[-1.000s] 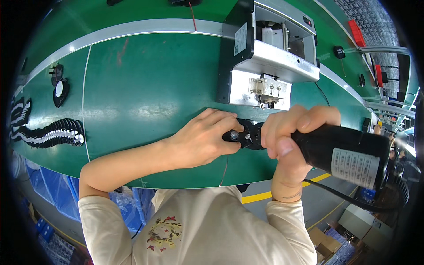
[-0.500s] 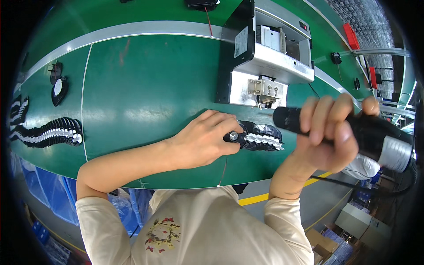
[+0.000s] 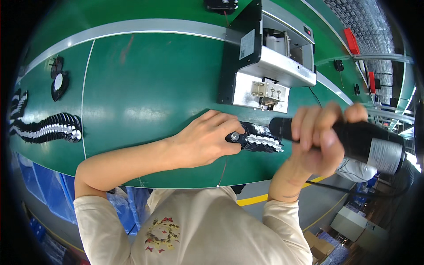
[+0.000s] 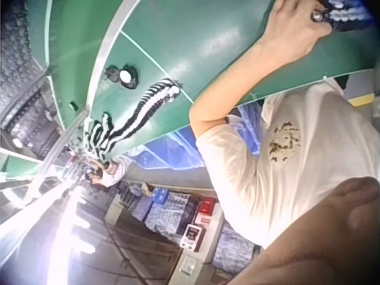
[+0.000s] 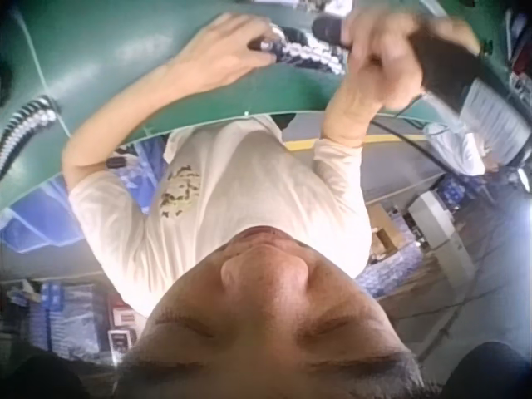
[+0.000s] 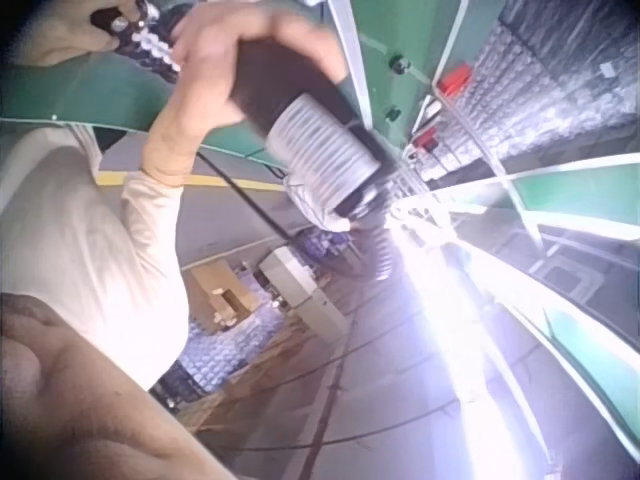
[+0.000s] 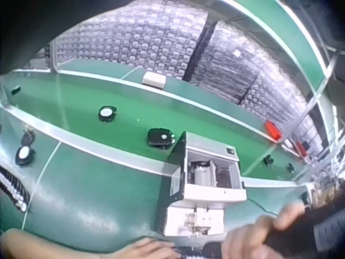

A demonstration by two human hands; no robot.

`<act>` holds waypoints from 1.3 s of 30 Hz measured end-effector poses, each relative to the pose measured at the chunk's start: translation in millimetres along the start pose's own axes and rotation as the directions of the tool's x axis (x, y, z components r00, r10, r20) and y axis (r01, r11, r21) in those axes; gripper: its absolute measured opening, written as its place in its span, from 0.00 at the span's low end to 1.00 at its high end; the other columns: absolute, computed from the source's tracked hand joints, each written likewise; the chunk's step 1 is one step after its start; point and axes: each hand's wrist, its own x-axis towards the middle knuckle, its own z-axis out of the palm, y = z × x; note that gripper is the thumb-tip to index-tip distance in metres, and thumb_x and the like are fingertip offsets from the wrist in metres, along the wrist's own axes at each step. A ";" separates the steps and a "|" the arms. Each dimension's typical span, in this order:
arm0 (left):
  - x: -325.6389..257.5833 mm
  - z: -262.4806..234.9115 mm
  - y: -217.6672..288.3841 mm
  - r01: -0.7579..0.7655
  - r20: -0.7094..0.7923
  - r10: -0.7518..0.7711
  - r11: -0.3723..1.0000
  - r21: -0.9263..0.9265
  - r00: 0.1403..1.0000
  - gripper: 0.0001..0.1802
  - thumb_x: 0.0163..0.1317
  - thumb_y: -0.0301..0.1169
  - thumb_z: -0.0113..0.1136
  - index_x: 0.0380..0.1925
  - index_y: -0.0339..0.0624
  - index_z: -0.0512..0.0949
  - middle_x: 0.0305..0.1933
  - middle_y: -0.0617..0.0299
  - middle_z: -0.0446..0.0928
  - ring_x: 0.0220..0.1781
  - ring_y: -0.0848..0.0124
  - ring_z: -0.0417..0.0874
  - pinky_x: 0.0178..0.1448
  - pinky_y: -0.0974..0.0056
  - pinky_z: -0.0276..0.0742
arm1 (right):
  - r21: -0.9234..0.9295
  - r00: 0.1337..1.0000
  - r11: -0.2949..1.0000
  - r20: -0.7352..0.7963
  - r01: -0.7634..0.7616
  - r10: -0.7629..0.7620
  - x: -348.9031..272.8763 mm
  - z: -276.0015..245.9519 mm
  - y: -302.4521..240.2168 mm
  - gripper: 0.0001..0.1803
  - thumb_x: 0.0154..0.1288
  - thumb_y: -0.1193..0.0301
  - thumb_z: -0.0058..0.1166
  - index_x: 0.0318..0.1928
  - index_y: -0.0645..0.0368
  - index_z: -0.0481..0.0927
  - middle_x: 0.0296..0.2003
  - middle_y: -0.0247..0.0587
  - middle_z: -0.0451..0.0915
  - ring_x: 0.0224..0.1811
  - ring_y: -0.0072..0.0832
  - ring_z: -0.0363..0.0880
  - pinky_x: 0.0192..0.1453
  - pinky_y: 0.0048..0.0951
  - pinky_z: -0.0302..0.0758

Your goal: The recorder is assembling small electronic fans or motors on a production line using an electric screwdriver.

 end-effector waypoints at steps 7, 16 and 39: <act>-0.2 7.4 -0.1 0.007 -0.046 -0.009 1.000 -0.025 0.999 0.11 0.47 0.28 0.64 0.32 0.50 0.87 0.52 0.58 0.76 0.60 0.60 0.75 0.62 0.56 0.71 | 0.005 0.991 0.996 -0.100 -0.088 0.088 -41.7 20.8 -4.2 0.24 0.61 0.79 0.51 0.57 0.57 0.62 0.22 0.34 0.68 0.15 0.23 0.67 0.23 0.31 0.69; 0.6 3.5 3.1 0.007 -0.022 -0.008 1.000 -0.022 1.000 0.11 0.48 0.30 0.65 0.34 0.51 0.87 0.52 0.60 0.74 0.62 0.61 0.74 0.63 0.56 0.69 | -0.037 0.999 0.999 -0.016 -0.039 0.039 -54.4 28.3 -2.4 0.19 0.53 0.84 0.63 0.40 0.58 0.67 0.20 0.39 0.75 0.16 0.31 0.73 0.22 0.33 0.74; 0.9 -97.2 -8.8 0.250 0.184 -0.263 0.964 0.089 0.947 0.21 0.36 0.24 0.69 0.36 0.47 0.79 0.57 0.58 0.76 0.66 0.54 0.72 0.66 0.48 0.63 | 0.077 0.976 0.982 -0.145 0.173 -0.161 -40.1 -45.8 -35.0 0.33 0.62 0.77 0.57 0.66 0.54 0.62 0.18 0.29 0.70 0.15 0.23 0.68 0.23 0.28 0.71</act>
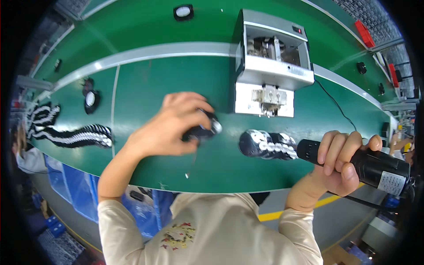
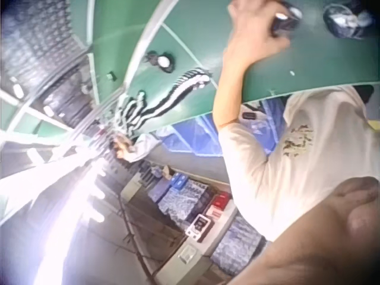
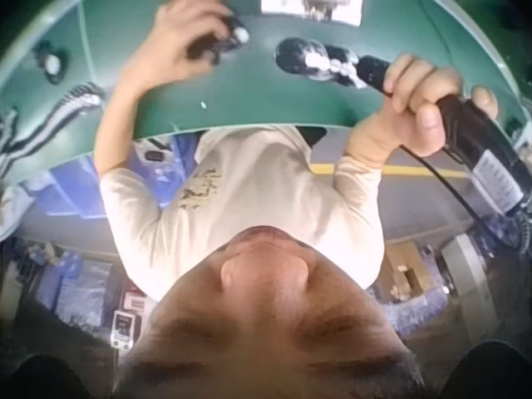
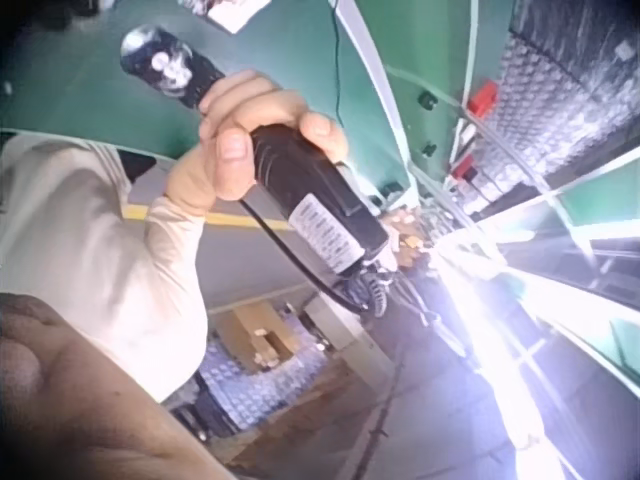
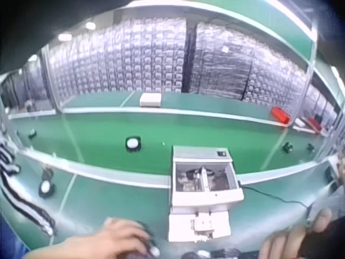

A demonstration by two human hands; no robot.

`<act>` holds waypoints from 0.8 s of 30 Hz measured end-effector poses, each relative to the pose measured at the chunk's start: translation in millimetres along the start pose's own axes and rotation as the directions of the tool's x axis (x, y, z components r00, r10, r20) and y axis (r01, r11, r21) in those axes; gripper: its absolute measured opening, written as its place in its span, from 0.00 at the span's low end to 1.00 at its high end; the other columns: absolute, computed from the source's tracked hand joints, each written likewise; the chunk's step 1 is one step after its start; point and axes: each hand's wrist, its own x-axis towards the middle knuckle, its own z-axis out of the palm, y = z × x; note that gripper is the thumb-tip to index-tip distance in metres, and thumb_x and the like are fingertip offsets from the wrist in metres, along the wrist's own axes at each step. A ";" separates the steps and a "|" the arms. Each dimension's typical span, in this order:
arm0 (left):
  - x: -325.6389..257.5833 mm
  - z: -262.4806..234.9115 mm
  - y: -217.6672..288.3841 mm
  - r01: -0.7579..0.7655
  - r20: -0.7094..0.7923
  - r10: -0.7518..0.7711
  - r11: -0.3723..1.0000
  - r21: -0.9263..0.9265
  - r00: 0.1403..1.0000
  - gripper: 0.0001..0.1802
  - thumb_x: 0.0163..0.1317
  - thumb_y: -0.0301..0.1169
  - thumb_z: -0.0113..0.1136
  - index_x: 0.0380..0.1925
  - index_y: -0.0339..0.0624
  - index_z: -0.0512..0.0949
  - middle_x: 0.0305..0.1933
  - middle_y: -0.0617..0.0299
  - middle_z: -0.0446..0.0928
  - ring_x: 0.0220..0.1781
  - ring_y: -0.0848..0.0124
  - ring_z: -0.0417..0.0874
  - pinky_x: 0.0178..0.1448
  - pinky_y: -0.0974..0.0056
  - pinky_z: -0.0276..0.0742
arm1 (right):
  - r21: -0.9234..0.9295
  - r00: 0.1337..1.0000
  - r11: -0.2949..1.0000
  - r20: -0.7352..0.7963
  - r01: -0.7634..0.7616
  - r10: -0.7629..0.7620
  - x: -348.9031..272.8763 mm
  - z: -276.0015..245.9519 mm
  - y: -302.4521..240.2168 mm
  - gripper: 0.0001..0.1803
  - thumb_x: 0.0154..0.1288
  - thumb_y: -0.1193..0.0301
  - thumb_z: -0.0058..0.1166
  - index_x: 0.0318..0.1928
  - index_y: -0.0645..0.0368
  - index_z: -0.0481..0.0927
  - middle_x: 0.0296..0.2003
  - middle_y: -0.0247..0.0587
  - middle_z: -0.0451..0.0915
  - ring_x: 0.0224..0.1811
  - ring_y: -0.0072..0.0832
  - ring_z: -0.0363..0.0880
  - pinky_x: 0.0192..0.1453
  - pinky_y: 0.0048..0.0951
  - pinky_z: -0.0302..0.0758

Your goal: The recorder is assembling small electronic fans or motors on a production line using an electric screwdriver.

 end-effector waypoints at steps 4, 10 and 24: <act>-19.8 -49.7 -57.9 0.384 -0.427 -0.206 0.839 0.386 0.880 0.25 0.43 0.17 0.64 0.46 0.43 0.78 0.64 0.49 0.72 0.68 0.48 0.70 0.70 0.53 0.68 | -0.120 0.997 0.991 -0.056 0.053 -0.060 -5.3 -5.5 7.2 0.33 0.62 0.76 0.57 0.66 0.56 0.60 0.18 0.31 0.70 0.14 0.23 0.67 0.21 0.29 0.70; 58.1 -92.7 -137.9 0.301 -0.501 -0.110 0.900 0.317 0.858 0.32 0.47 0.08 0.46 0.53 0.44 0.78 0.65 0.47 0.72 0.70 0.48 0.69 0.69 0.53 0.71 | -0.137 0.989 0.990 -0.141 0.027 -0.047 -7.4 -0.3 10.8 0.28 0.59 0.76 0.60 0.58 0.57 0.63 0.18 0.33 0.70 0.14 0.24 0.67 0.22 0.29 0.70; 157.8 -48.4 -167.6 0.573 -0.632 -0.257 0.735 0.363 0.731 0.29 0.56 0.42 0.69 0.61 0.59 0.79 0.61 0.46 0.73 0.57 0.48 0.80 0.61 0.53 0.79 | -0.086 0.978 0.995 -0.209 -0.041 0.023 -16.0 -5.5 13.3 0.27 0.57 0.80 0.61 0.54 0.60 0.64 0.21 0.36 0.71 0.18 0.25 0.69 0.25 0.30 0.72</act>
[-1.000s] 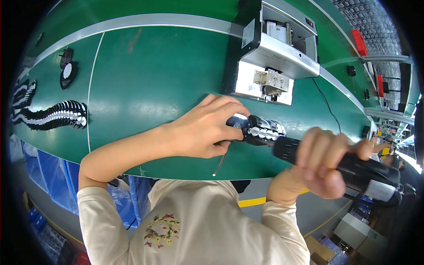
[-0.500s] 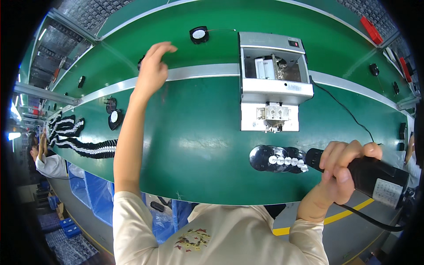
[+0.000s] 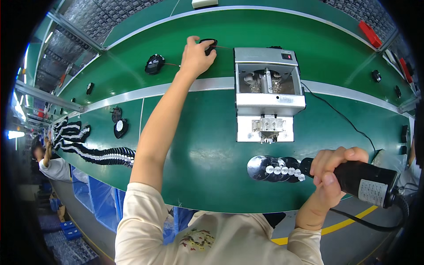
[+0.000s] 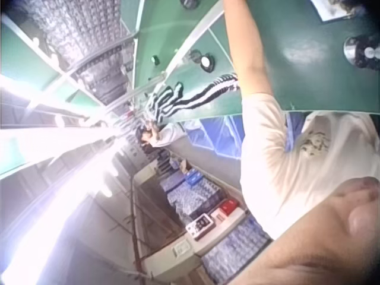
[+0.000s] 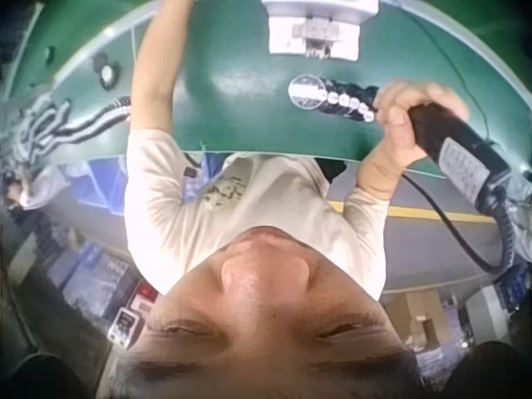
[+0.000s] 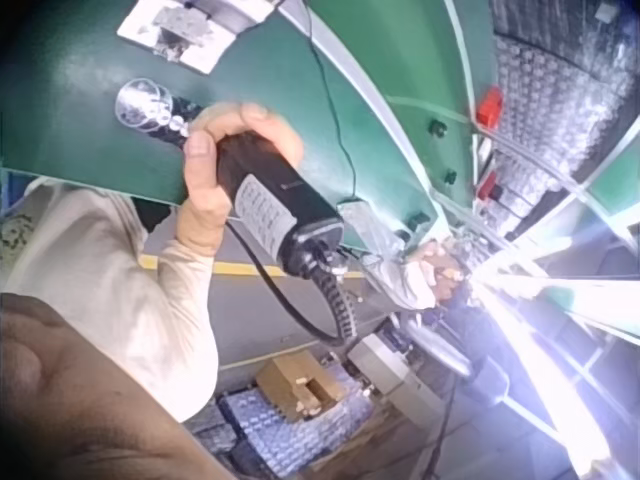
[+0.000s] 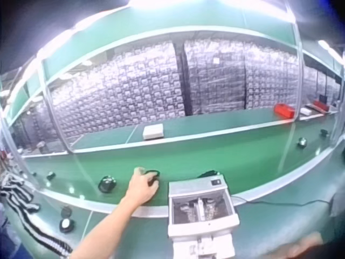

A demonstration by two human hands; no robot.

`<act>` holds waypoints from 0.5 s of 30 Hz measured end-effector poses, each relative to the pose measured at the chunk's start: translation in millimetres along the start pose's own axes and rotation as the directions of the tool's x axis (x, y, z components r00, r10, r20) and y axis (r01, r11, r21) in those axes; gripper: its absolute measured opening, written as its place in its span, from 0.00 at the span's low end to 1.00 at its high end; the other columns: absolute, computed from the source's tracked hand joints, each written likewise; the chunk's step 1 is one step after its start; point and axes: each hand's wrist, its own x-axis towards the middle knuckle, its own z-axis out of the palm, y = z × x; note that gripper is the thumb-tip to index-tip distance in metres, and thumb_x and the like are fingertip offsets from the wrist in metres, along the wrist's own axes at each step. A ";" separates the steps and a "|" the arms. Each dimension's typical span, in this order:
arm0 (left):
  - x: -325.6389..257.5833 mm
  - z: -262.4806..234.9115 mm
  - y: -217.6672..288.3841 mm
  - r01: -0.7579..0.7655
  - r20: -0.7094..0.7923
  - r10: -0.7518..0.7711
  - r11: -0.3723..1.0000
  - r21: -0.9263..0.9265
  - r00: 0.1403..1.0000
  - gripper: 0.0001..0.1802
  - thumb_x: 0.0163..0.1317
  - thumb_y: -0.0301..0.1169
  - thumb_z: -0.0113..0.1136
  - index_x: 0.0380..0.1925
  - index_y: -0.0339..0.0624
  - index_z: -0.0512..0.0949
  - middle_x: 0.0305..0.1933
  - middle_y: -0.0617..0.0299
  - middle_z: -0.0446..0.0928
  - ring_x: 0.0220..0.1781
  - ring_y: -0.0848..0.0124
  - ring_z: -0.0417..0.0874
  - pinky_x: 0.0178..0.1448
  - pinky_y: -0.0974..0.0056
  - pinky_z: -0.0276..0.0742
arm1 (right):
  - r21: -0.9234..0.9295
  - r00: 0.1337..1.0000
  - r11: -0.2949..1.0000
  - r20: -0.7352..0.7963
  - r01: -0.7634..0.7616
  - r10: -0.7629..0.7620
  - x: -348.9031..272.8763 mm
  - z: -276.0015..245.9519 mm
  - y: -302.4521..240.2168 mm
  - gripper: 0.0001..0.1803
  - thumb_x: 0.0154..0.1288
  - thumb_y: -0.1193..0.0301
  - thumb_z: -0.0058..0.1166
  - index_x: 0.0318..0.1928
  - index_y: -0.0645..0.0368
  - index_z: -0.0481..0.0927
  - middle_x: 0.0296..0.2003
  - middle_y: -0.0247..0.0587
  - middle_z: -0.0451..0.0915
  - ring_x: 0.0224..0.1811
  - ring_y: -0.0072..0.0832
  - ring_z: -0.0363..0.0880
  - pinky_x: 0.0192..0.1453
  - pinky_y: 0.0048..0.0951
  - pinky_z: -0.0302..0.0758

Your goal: The recorder is assembling small electronic fans or motors on a production line using an electric screwdriver.

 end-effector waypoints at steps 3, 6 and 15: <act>-32.3 -68.4 13.0 -0.092 -0.018 0.090 0.979 -0.181 0.996 0.34 0.53 0.37 0.70 0.63 0.54 0.76 0.56 0.45 0.76 0.55 0.53 0.81 0.61 0.56 0.79 | -0.003 1.000 1.000 -0.009 0.021 -0.021 -1.8 -5.1 -3.9 0.26 0.57 0.79 0.61 0.54 0.60 0.63 0.21 0.35 0.71 0.18 0.24 0.69 0.25 0.29 0.71; -72.8 -143.9 14.7 -0.007 0.119 0.046 0.952 -0.307 0.992 0.45 0.44 0.22 0.70 0.67 0.48 0.69 0.50 0.50 0.80 0.53 0.63 0.83 0.62 0.62 0.77 | -0.020 0.998 0.999 0.055 0.025 -0.024 -1.7 -6.7 -5.2 0.26 0.57 0.78 0.62 0.52 0.59 0.63 0.21 0.35 0.71 0.18 0.24 0.69 0.25 0.28 0.71; -180.2 -177.2 51.6 -0.140 0.663 0.292 0.952 -0.274 0.689 0.46 0.37 0.20 0.69 0.64 0.44 0.69 0.54 0.48 0.78 0.54 0.49 0.79 0.64 0.52 0.73 | -0.023 0.992 0.999 0.126 0.034 -0.031 -6.6 0.9 -1.9 0.26 0.59 0.79 0.58 0.57 0.59 0.63 0.22 0.34 0.70 0.17 0.23 0.69 0.26 0.28 0.71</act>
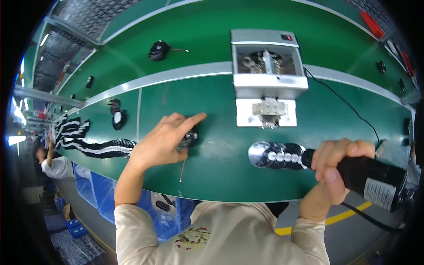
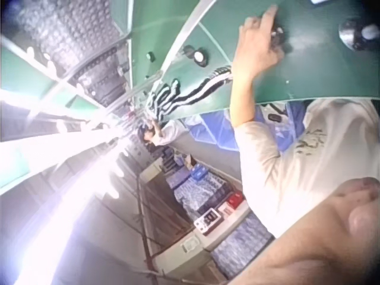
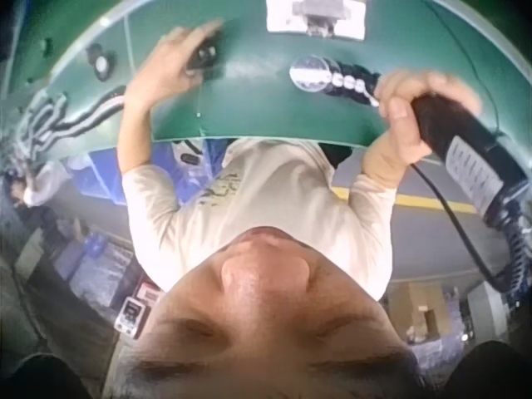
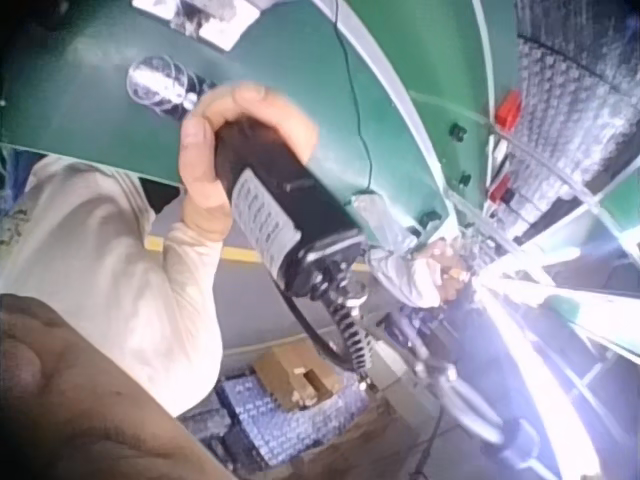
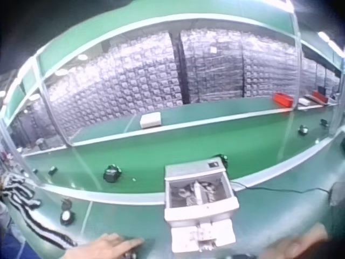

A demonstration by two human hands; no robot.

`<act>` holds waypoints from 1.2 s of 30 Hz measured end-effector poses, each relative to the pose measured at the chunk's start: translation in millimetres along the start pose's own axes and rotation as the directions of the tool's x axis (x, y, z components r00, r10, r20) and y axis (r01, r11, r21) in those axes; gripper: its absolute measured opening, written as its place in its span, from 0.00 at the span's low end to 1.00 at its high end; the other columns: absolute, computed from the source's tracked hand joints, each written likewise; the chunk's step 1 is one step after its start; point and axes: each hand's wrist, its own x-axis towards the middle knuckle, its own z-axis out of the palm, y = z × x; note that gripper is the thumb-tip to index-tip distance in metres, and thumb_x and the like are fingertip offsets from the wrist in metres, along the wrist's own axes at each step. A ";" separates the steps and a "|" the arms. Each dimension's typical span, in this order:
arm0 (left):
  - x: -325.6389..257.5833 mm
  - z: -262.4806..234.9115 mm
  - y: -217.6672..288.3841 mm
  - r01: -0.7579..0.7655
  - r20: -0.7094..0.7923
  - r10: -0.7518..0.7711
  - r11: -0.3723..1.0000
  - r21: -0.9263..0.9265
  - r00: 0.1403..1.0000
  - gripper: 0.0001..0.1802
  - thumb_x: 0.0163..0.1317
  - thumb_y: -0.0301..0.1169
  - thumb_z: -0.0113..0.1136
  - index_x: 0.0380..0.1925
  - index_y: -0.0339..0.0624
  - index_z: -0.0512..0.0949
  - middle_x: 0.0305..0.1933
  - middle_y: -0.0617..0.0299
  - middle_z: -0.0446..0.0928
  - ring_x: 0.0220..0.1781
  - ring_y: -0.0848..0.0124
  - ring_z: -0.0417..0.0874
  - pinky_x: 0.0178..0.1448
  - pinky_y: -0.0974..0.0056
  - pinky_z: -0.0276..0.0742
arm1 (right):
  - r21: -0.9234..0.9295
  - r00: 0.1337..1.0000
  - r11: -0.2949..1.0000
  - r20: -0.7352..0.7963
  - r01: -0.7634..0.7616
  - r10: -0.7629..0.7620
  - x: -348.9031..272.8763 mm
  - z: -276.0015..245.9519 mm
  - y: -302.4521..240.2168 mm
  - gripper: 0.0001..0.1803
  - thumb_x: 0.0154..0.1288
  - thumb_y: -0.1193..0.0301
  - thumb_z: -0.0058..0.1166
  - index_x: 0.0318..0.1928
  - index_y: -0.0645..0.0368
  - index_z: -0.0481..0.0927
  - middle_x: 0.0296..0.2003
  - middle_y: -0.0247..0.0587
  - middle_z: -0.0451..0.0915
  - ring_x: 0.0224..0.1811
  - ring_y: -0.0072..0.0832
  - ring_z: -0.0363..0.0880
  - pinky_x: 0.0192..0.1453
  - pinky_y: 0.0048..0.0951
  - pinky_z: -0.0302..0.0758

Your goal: The recorder is assembling small electronic fans or motors on a production line using an electric screwdriver.

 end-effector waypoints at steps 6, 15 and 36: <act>15.6 79.1 13.4 -0.483 -0.355 0.368 0.811 -0.330 0.860 0.20 0.40 0.22 0.74 0.38 0.42 0.82 0.49 0.55 0.74 0.57 0.52 0.79 0.55 0.53 0.80 | -0.043 0.994 0.997 0.080 -0.064 0.067 5.3 -1.8 -4.7 0.28 0.59 0.78 0.59 0.59 0.59 0.64 0.22 0.34 0.70 0.17 0.23 0.69 0.26 0.28 0.71; 56.8 103.2 55.7 -0.653 -0.471 0.498 0.714 -0.253 0.728 0.12 0.42 0.22 0.74 0.31 0.42 0.87 0.49 0.56 0.77 0.58 0.50 0.80 0.55 0.52 0.81 | -0.065 0.980 0.993 0.169 -0.098 0.107 9.1 -11.7 -6.9 0.29 0.59 0.79 0.58 0.60 0.59 0.64 0.23 0.34 0.71 0.17 0.22 0.69 0.26 0.28 0.71; 62.7 112.4 52.2 -0.612 -0.347 0.520 0.748 -0.257 0.780 0.06 0.56 0.29 0.67 0.35 0.45 0.85 0.55 0.58 0.75 0.58 0.57 0.77 0.58 0.54 0.76 | 0.041 0.951 0.999 0.309 0.002 -0.014 55.9 12.0 9.2 0.31 0.69 0.74 0.49 0.70 0.55 0.58 0.27 0.32 0.68 0.21 0.22 0.68 0.32 0.32 0.70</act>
